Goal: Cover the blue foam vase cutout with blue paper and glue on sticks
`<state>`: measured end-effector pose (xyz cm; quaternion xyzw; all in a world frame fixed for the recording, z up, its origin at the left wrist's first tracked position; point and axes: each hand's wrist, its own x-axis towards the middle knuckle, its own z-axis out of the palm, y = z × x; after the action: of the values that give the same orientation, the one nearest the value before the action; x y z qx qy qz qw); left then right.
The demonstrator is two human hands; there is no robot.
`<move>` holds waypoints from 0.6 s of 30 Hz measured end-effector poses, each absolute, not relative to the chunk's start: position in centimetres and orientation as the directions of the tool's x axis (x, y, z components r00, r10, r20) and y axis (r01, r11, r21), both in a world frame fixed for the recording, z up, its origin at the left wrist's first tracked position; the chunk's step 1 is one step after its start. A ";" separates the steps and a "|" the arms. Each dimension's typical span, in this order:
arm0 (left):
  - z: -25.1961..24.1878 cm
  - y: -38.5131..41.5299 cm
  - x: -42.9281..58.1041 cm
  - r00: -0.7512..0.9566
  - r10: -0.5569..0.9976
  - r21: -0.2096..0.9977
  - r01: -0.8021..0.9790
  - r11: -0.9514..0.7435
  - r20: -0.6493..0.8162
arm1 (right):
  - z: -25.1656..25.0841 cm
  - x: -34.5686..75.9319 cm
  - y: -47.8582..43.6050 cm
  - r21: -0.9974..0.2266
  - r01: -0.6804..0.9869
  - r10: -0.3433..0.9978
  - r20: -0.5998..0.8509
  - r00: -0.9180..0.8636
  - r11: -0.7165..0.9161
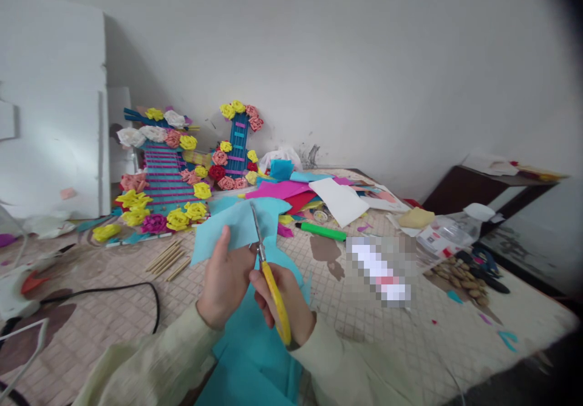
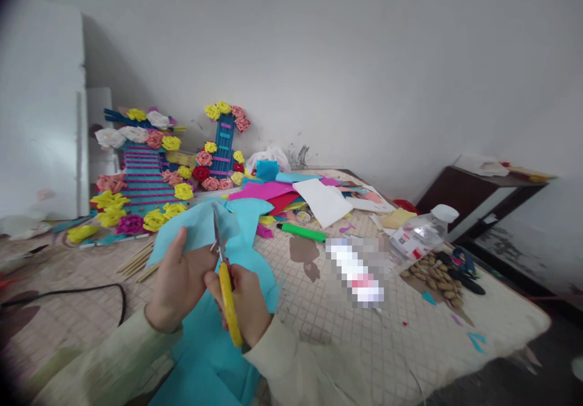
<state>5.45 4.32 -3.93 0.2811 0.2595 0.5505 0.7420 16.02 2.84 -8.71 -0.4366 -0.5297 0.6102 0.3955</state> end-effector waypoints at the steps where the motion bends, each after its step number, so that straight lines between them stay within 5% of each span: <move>1: -4.0 4.3 5.4 0.264 0.961 0.712 -0.660 0.240 -0.079 | -8.7 16.0 2.8 -0.992 -0.021 0.945 -0.115 -0.305 -0.127; 18: -3.9 4.2 5.7 0.229 0.967 0.708 -0.665 0.240 -0.113 | -8.6 16.0 3.0 -0.993 0.007 0.949 -0.115 -0.293 -0.118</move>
<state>5.68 4.18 -3.93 0.2700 0.2799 0.5543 0.7359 16.04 3.00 -8.64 -0.4465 -0.5354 0.5998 0.3927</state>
